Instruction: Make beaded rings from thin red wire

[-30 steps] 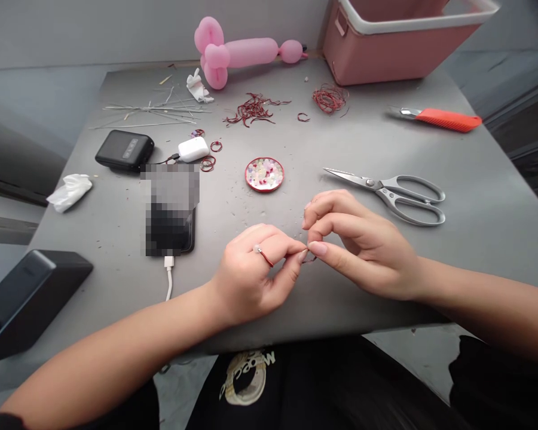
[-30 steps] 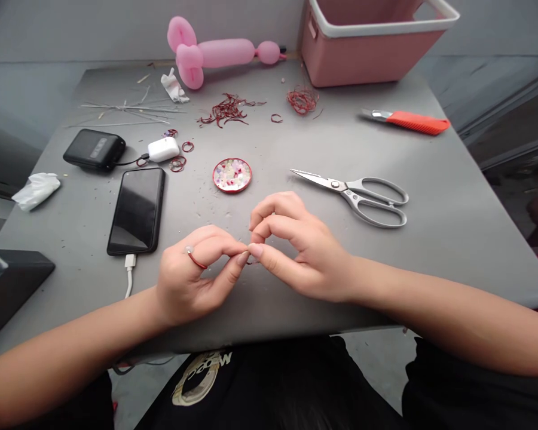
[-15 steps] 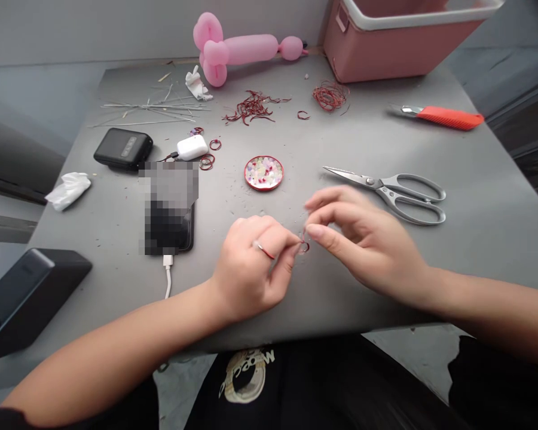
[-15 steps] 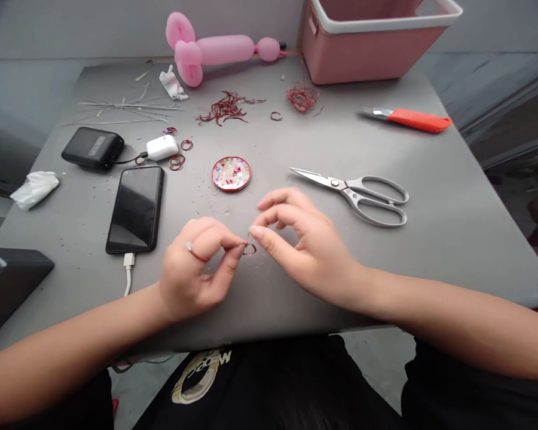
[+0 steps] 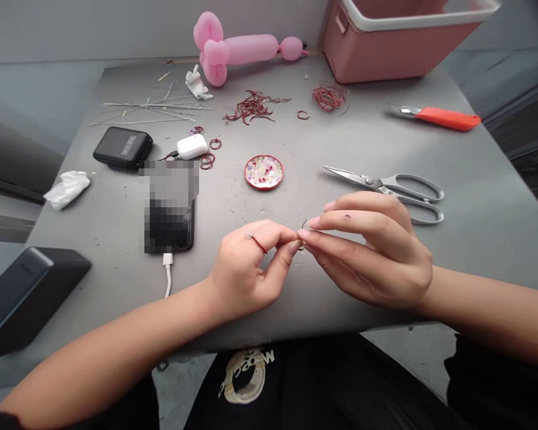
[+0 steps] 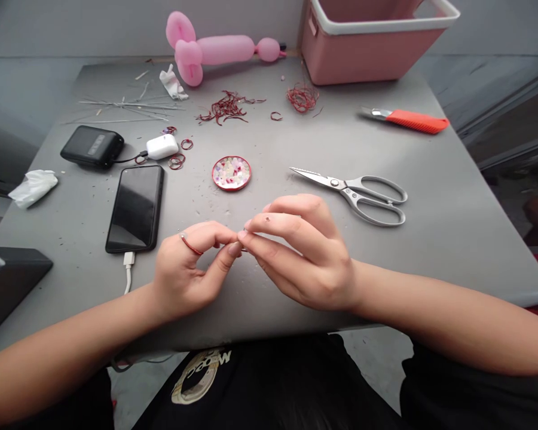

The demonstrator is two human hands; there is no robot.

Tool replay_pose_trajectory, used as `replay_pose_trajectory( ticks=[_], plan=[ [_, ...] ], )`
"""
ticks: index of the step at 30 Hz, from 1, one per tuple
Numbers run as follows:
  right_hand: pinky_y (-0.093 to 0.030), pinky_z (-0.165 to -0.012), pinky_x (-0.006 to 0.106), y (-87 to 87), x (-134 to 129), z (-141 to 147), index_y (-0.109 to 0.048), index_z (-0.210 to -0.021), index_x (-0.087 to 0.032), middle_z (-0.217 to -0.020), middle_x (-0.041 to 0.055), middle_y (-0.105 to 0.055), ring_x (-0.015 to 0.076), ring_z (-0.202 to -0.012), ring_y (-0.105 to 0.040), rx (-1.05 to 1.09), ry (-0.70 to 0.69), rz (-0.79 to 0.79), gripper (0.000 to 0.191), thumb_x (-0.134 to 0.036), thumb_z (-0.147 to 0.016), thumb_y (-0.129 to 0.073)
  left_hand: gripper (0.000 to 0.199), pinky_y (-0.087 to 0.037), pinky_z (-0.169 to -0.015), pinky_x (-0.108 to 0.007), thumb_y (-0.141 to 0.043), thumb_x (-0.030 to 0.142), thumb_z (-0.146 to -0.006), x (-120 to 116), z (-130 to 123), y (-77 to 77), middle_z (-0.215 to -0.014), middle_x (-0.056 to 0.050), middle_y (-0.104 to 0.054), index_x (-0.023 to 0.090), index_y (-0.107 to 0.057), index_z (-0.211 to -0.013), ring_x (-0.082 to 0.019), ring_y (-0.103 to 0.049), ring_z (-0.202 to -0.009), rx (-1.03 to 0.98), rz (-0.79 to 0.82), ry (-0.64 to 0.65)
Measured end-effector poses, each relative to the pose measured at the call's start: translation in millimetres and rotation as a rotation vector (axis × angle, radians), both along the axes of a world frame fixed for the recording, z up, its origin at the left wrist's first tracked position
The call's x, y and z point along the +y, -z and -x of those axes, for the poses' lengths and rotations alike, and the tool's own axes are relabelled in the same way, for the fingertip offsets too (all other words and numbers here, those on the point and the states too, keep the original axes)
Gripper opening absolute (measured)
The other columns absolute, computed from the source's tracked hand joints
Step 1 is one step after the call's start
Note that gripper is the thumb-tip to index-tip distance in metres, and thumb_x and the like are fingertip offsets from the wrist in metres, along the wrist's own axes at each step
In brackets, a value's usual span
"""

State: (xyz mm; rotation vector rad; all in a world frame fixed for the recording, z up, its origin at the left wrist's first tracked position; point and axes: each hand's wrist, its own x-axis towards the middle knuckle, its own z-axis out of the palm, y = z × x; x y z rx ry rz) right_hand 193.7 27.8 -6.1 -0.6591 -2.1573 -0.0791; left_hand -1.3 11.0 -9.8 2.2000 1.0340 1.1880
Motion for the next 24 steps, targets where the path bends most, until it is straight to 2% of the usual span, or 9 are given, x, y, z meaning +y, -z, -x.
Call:
replay_pose_trajectory(
  ticks=[2, 5, 9, 12, 15, 17, 19, 22, 24],
  plan=[
    [-0.055, -0.073, 0.042, -2.2, -1, 1, -0.071, -0.097, -0.034, -0.092, 0.0032, -0.071, 0.0230, -0.087, -0.063, 0.020, -0.007, 0.072, 0.029, -0.010, -0.080, -0.068, 0.009, -0.051, -0.063, -0.022, -0.056, 0.013, -0.089, 0, 0, 0.7, -0.069, -0.002, -0.068, 0.017, -0.059, -0.082, -0.011, -0.062, -0.063, 0.008, -0.013, -0.001],
    [-0.054, -0.073, 0.041, -4.3, -2, 4, -0.070, -0.094, -0.031, -0.089, 0.0036, -0.069, 0.0207, -0.083, -0.063, 0.085, -0.033, 0.281, 0.025, -0.009, -0.083, -0.063, 0.008, -0.050, -0.064, -0.023, -0.057, 0.014, -0.089, -1, 1, 3.0, -0.071, -0.001, -0.069, 0.018, -0.058, -0.083, -0.012, -0.063, -0.065, 0.049, -0.065, -0.015],
    [-0.052, -0.076, 0.038, -1.7, -4, 9, -0.067, -0.085, -0.024, -0.085, 0.0044, -0.063, 0.0182, -0.084, -0.060, 0.182, -0.031, 0.530, 0.017, -0.010, -0.086, -0.059, 0.008, -0.047, -0.065, -0.027, -0.058, 0.013, -0.088, -1, 2, 7.4, -0.072, -0.001, -0.070, 0.019, -0.056, -0.084, -0.014, -0.062, -0.067, 0.142, -0.226, -0.064],
    [-0.048, -0.083, 0.039, -1.7, -3, 8, -0.065, -0.082, -0.022, -0.086, 0.0047, -0.063, 0.0190, -0.088, -0.057, 0.173, 0.011, 0.687, 0.012, -0.014, -0.087, -0.059, 0.010, -0.042, -0.063, -0.030, -0.060, 0.014, -0.087, 1, 1, 10.3, -0.070, 0.000, -0.068, 0.020, -0.054, -0.082, -0.016, -0.059, -0.065, 0.232, -0.385, -0.125],
    [-0.047, -0.079, 0.036, -6.3, 4, 4, -0.062, -0.077, -0.020, -0.084, 0.0042, -0.061, 0.0181, -0.084, -0.056, 0.104, -0.070, 1.042, 0.015, -0.026, -0.090, -0.056, 0.011, -0.036, -0.062, -0.032, -0.060, 0.015, -0.086, 3, 1, 12.0, -0.067, 0.000, -0.066, 0.021, -0.053, -0.079, -0.018, -0.057, -0.066, 0.315, -0.469, -0.187],
    [-0.047, -0.073, 0.032, -9.2, 10, 1, -0.058, -0.076, -0.019, -0.083, 0.0034, -0.059, 0.0162, -0.079, -0.055, 0.059, -0.174, 1.309, 0.023, -0.035, -0.092, -0.053, 0.011, -0.035, -0.062, -0.033, -0.059, 0.015, -0.086, 3, 0, 12.4, -0.067, -0.001, -0.066, 0.021, -0.053, -0.078, -0.018, -0.055, -0.065, 0.348, -0.449, -0.194],
    [-0.047, -0.072, 0.030, -9.9, 15, -2, -0.055, -0.078, -0.018, -0.082, 0.0029, -0.057, 0.0153, -0.078, -0.053, 0.054, -0.270, 1.485, 0.028, -0.041, -0.093, -0.052, 0.012, -0.036, -0.062, -0.033, -0.057, 0.015, -0.087, 2, 1, 11.9, -0.066, -0.001, -0.065, 0.021, -0.053, -0.077, -0.018, -0.054, -0.065, 0.360, -0.402, -0.175],
    [-0.048, -0.075, 0.030, -7.8, 18, -3, -0.057, -0.078, -0.018, -0.083, 0.0031, -0.057, 0.0152, -0.081, -0.054, 0.100, -0.349, 1.539, 0.027, -0.042, -0.091, -0.056, 0.012, -0.037, -0.062, -0.033, -0.055, 0.015, -0.088, 2, 2, 10.0, -0.067, -0.002, -0.065, 0.020, -0.053, -0.077, -0.018, -0.054, -0.064, 0.321, -0.281, -0.138],
    [-0.048, -0.076, 0.031, -6.1, 18, -3, -0.061, -0.078, -0.018, -0.086, 0.0037, -0.059, 0.0148, -0.081, -0.056, 0.146, -0.313, 1.434, 0.023, -0.038, -0.089, -0.060, 0.012, -0.039, -0.062, -0.033, -0.054, 0.015, -0.088, 2, 3, 8.3, -0.069, -0.001, -0.065, 0.020, -0.053, -0.077, -0.017, -0.054, -0.064, 0.278, -0.178, -0.130]
  ],
)
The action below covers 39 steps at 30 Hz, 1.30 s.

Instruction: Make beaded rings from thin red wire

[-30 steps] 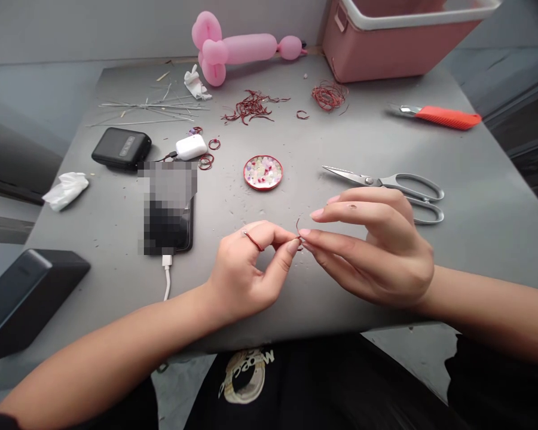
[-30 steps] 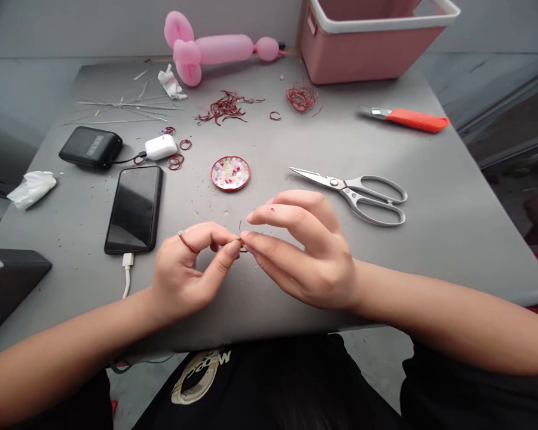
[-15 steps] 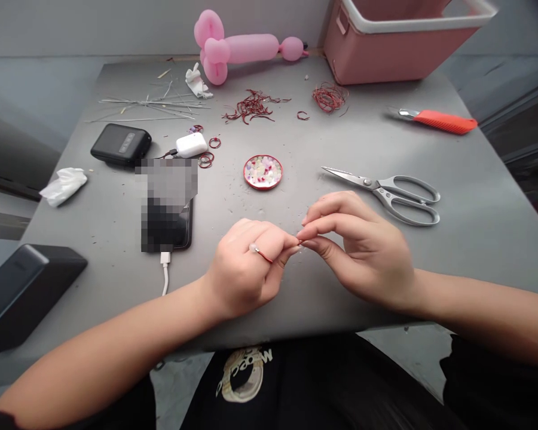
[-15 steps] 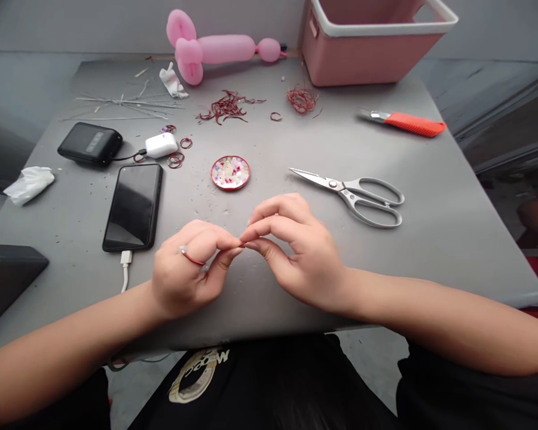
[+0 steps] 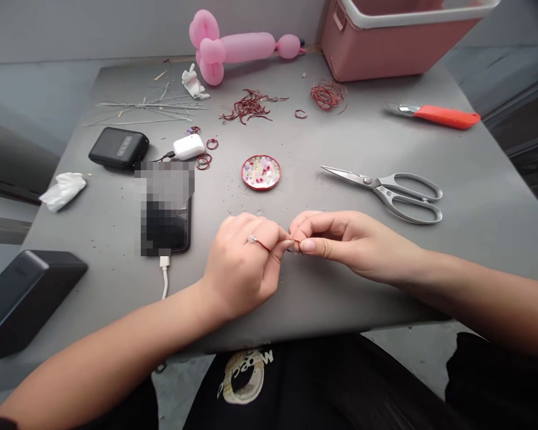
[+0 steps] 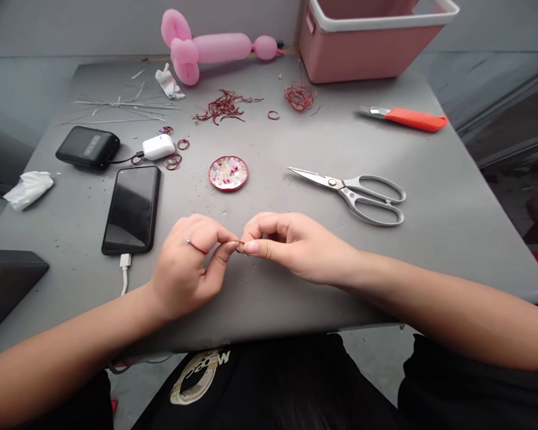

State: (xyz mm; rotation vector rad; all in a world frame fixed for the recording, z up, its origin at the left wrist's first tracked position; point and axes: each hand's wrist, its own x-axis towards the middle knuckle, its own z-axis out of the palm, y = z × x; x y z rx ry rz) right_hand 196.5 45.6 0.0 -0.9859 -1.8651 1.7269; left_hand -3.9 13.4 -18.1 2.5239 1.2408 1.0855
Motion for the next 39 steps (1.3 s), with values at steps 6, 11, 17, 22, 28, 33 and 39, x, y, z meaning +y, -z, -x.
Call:
replay_pose_trajectory(
  ticks=[6, 11, 17, 22, 28, 33, 39],
  plan=[
    [-0.050, -0.080, 0.033, 1.7, -8, 0, -0.070, -0.092, -0.022, -0.092, 0.0041, -0.062, 0.0161, -0.089, -0.061, -0.045, 0.159, -0.482, 0.009, -0.022, -0.085, -0.065, 0.012, -0.043, -0.062, -0.030, -0.054, 0.017, -0.090, -2, 0, -3.6, -0.068, 0.000, -0.066, 0.019, -0.056, -0.078, -0.015, -0.058, -0.063, -0.058, 0.139, -0.012],
    [-0.052, -0.074, 0.032, 4.3, -11, 2, -0.063, -0.080, -0.023, -0.085, 0.0025, -0.062, 0.0159, -0.082, -0.061, -0.178, 0.159, -0.767, 0.010, -0.013, -0.080, -0.066, 0.012, -0.043, -0.060, -0.030, -0.055, 0.017, -0.088, -6, -3, -1.7, -0.067, 0.001, -0.067, 0.019, -0.055, -0.077, -0.015, -0.059, -0.061, -0.041, 0.123, 0.018],
    [-0.052, -0.078, 0.041, 9.6, -7, -1, -0.062, -0.086, -0.018, -0.086, 0.0085, -0.064, 0.0228, -0.087, -0.059, -0.204, 0.120, -1.252, 0.008, -0.015, -0.083, -0.068, 0.013, -0.045, -0.060, -0.026, -0.053, 0.017, -0.090, -6, -3, -3.5, -0.067, 0.000, -0.067, 0.018, -0.055, -0.077, -0.013, -0.061, -0.059, -0.108, 0.270, 0.022],
    [-0.051, -0.075, 0.038, 10.4, -1, -2, -0.061, -0.081, -0.018, -0.084, 0.0071, -0.067, 0.0234, -0.092, -0.062, -0.242, -0.040, -1.601, 0.009, -0.011, -0.083, -0.066, 0.014, -0.045, -0.061, -0.027, -0.051, 0.017, -0.089, -7, -4, -2.3, -0.067, 0.000, -0.067, 0.019, -0.053, -0.076, -0.015, -0.060, -0.060, 0.001, 0.305, 0.029],
    [-0.050, -0.077, 0.036, 14.3, 1, -2, -0.059, -0.078, -0.023, -0.082, 0.0035, -0.067, 0.0200, -0.092, -0.061, -0.171, -0.049, -1.638, 0.015, -0.011, -0.086, -0.061, 0.013, -0.044, -0.060, -0.026, -0.051, 0.014, -0.089, -7, -4, -3.2, -0.067, 0.000, -0.066, 0.019, -0.053, -0.077, -0.014, -0.059, -0.060, -0.036, 0.360, 0.074],
    [-0.052, -0.082, 0.038, 8.0, -2, 0, -0.061, -0.079, -0.023, -0.081, 0.0047, -0.064, 0.0202, -0.092, -0.058, -0.043, 0.036, -1.115, 0.015, -0.011, -0.087, -0.057, 0.014, -0.044, -0.064, -0.026, -0.050, 0.011, -0.090, -8, -5, -6.2, -0.073, -0.001, -0.066, 0.018, -0.052, -0.079, -0.014, -0.056, -0.065, -0.126, 0.269, 0.131],
    [-0.048, -0.092, 0.039, 4.4, -6, 2, -0.070, -0.071, -0.019, -0.093, 0.0060, -0.063, 0.0176, -0.093, -0.060, 0.124, 0.029, -0.157, 0.028, -0.021, -0.091, -0.051, 0.014, -0.044, -0.065, -0.028, -0.050, 0.011, -0.090, -8, -5, -3.6, -0.070, 0.000, -0.064, 0.019, -0.052, -0.079, -0.014, -0.054, -0.066, -0.197, 0.193, 0.152]
  ],
)
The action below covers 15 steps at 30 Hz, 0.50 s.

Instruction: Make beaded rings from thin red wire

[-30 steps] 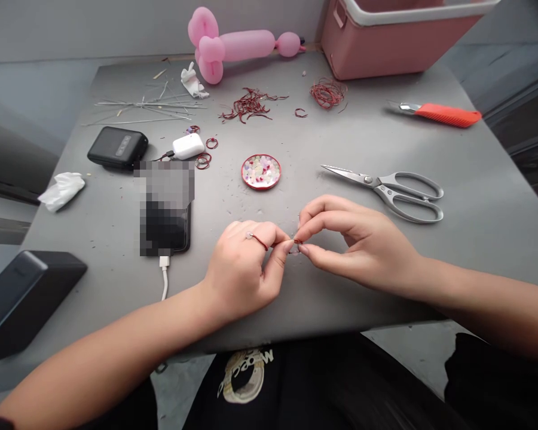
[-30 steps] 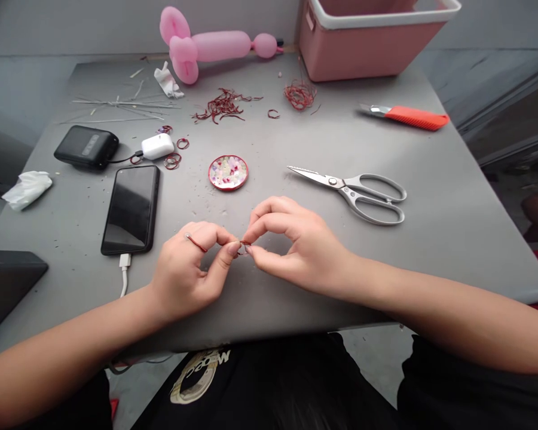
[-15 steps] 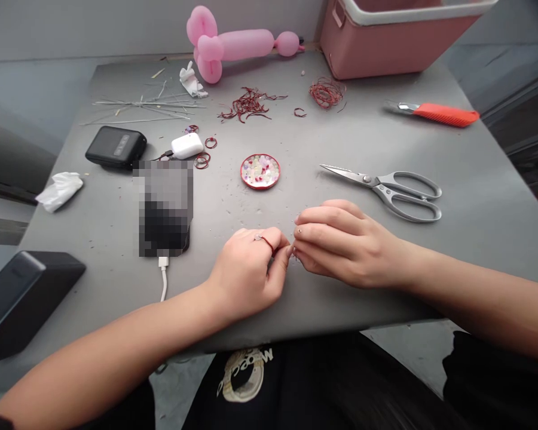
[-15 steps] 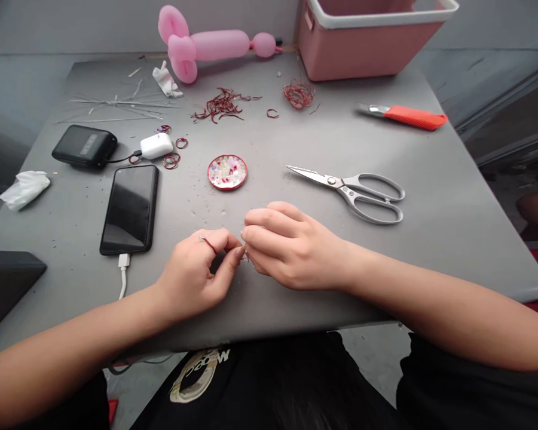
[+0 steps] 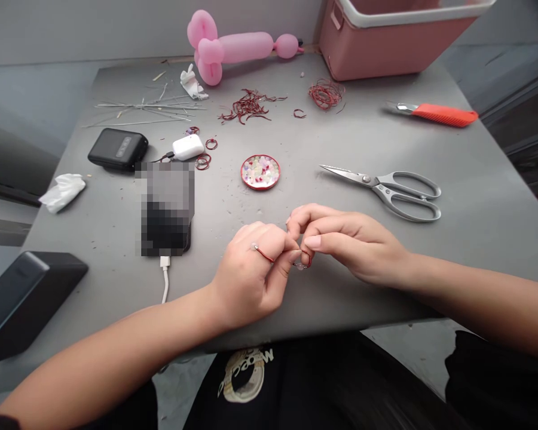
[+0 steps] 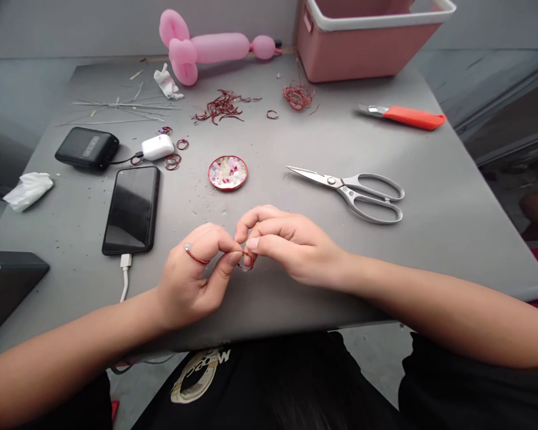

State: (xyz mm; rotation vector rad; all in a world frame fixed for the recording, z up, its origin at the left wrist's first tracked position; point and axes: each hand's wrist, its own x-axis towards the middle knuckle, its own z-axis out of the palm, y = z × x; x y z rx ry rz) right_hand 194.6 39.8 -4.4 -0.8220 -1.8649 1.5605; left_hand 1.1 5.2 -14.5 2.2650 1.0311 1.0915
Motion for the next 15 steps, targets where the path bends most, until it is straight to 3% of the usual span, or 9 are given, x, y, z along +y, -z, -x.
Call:
replay_pose_trajectory(
  ticks=[4, 7, 11, 15],
  plan=[
    [-0.046, -0.094, 0.039, 3.2, 1.8, 0.4, -0.071, -0.065, -0.019, -0.106, 0.0060, -0.064, 0.0199, -0.101, -0.059, 0.034, 0.019, 0.391, 0.028, -0.022, -0.086, -0.053, 0.014, -0.042, -0.066, -0.030, -0.051, 0.011, -0.090, 0.6, 1.4, 0.8, -0.069, 0.000, -0.065, 0.020, -0.052, -0.080, -0.014, -0.053, -0.064, 0.039, -0.056, 0.000],
    [-0.045, -0.096, 0.038, 3.7, 2.8, -0.1, -0.073, -0.065, -0.021, -0.102, 0.0055, -0.065, 0.0217, -0.110, -0.056, 0.054, 0.098, 0.449, 0.027, -0.026, -0.086, -0.056, 0.012, -0.042, -0.065, -0.029, -0.052, 0.012, -0.090, 0.7, 2.6, 0.4, -0.069, 0.000, -0.065, 0.020, -0.052, -0.080, -0.014, -0.056, -0.065, 0.051, -0.061, -0.021],
    [-0.049, -0.089, 0.036, 0.5, 0.0, 0.3, -0.075, -0.077, -0.022, -0.099, 0.0056, -0.064, 0.0200, -0.103, -0.060, 0.052, 0.175, 0.253, 0.017, -0.034, -0.084, -0.067, 0.011, -0.042, -0.063, -0.027, -0.053, 0.012, -0.089, 0.2, 2.4, -0.6, -0.070, 0.000, -0.067, 0.020, -0.052, -0.080, -0.013, -0.058, -0.065, 0.066, -0.045, -0.049],
    [-0.051, -0.085, 0.035, 0.0, -4.8, 1.7, -0.070, -0.080, -0.022, -0.092, 0.0035, -0.063, 0.0166, -0.090, -0.062, -0.026, 0.229, -0.166, 0.006, -0.027, -0.081, -0.073, 0.012, -0.043, -0.059, -0.025, -0.053, 0.012, -0.088, -0.8, 0.2, -3.3, -0.066, 0.001, -0.064, 0.019, -0.053, -0.078, -0.012, -0.058, -0.060, 0.048, 0.046, -0.058]
  ],
)
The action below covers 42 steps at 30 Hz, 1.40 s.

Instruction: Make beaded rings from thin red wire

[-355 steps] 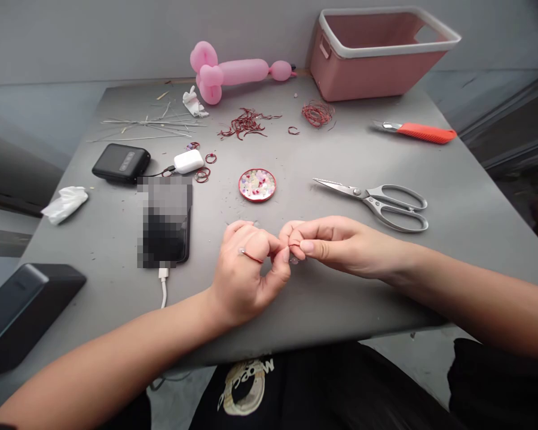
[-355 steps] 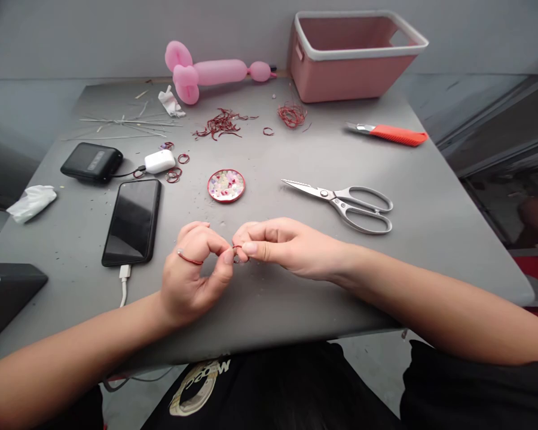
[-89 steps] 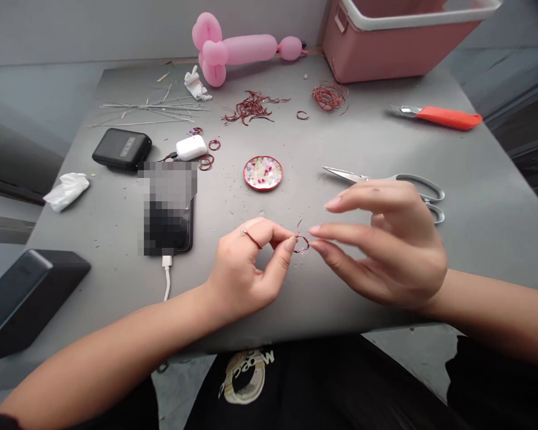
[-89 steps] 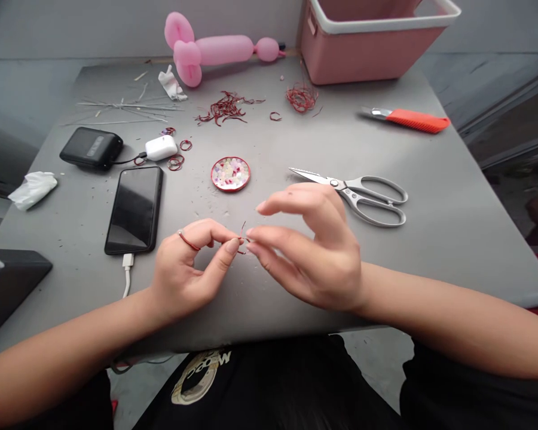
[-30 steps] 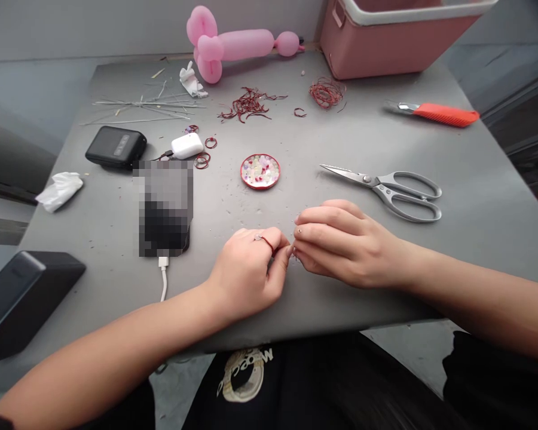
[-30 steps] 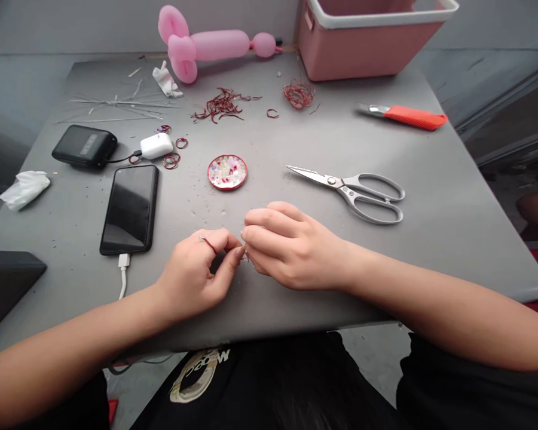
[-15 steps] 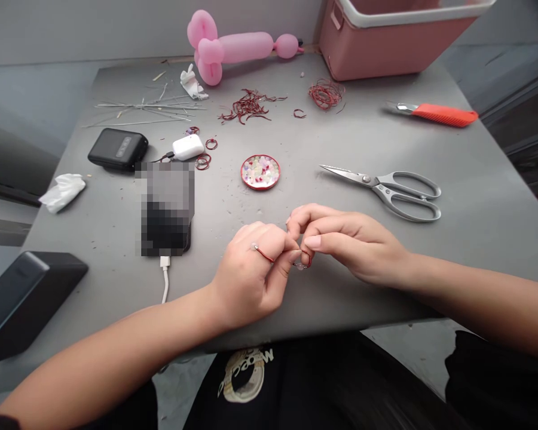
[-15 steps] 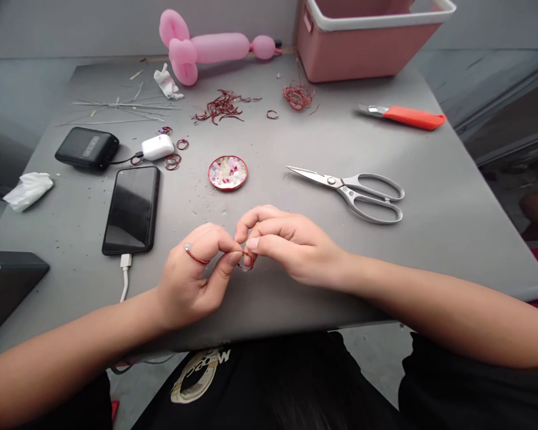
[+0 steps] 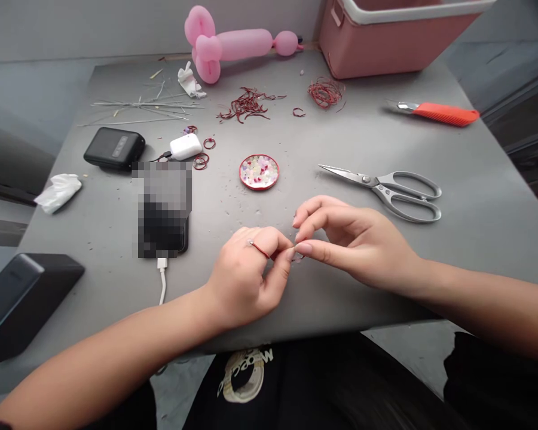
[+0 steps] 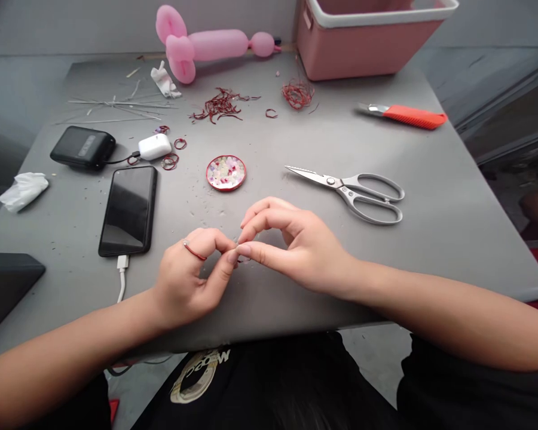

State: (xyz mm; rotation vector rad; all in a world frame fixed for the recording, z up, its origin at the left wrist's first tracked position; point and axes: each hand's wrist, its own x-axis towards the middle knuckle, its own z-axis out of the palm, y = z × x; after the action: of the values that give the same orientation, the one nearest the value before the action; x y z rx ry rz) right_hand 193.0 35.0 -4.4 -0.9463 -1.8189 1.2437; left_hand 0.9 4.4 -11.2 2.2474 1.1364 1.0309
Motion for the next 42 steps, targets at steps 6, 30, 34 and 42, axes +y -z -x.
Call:
replay_pose_trajectory(
  ticks=[6, 30, 34, 42],
  plan=[
    [-0.050, -0.078, 0.038, 3.9, -3, -4, -0.068, -0.082, -0.032, -0.081, 0.0000, -0.067, 0.0209, -0.093, -0.058, -0.227, 0.127, -0.922, 0.018, -0.014, -0.080, -0.071, 0.015, -0.047, -0.056, -0.020, -0.052, 0.015, -0.090, -1, -4, -9.0, -0.064, 0.000, -0.064, 0.016, -0.057, -0.075, -0.009, -0.061, -0.058, -0.217, 0.337, 0.004],
    [-0.041, -0.079, 0.030, -5.9, 1, 0, -0.057, -0.075, -0.017, -0.090, 0.0024, -0.046, 0.0135, -0.083, -0.047, 0.100, -0.237, 0.476, 0.022, -0.031, -0.092, -0.055, 0.011, -0.047, -0.062, -0.024, -0.051, 0.009, -0.089, 2, 1, 2.8, -0.073, -0.001, -0.065, 0.019, -0.053, -0.084, -0.011, -0.057, -0.064, -0.073, -0.042, 0.080],
    [-0.041, -0.077, 0.031, -5.6, 4, 0, -0.058, -0.070, -0.016, -0.087, 0.0020, -0.049, 0.0136, -0.080, -0.047, 0.188, -0.259, 0.689, 0.022, -0.032, -0.086, -0.061, 0.017, -0.046, -0.065, -0.029, -0.051, 0.005, -0.084, 6, 3, 6.9, -0.072, -0.002, -0.066, 0.020, -0.055, -0.091, -0.015, -0.056, -0.065, 0.098, -0.343, 0.105],
    [-0.045, -0.086, 0.039, -10.3, -1, -2, -0.068, -0.088, -0.024, -0.095, 0.0052, -0.059, 0.0197, -0.092, -0.057, -0.089, 0.058, -0.009, 0.010, -0.033, -0.087, -0.065, 0.011, -0.047, -0.062, -0.025, -0.051, 0.010, -0.088, 3, 3, 0.9, -0.070, 0.000, -0.063, 0.020, -0.052, -0.083, -0.012, -0.058, -0.063, -0.044, -0.087, -0.006]
  ],
)
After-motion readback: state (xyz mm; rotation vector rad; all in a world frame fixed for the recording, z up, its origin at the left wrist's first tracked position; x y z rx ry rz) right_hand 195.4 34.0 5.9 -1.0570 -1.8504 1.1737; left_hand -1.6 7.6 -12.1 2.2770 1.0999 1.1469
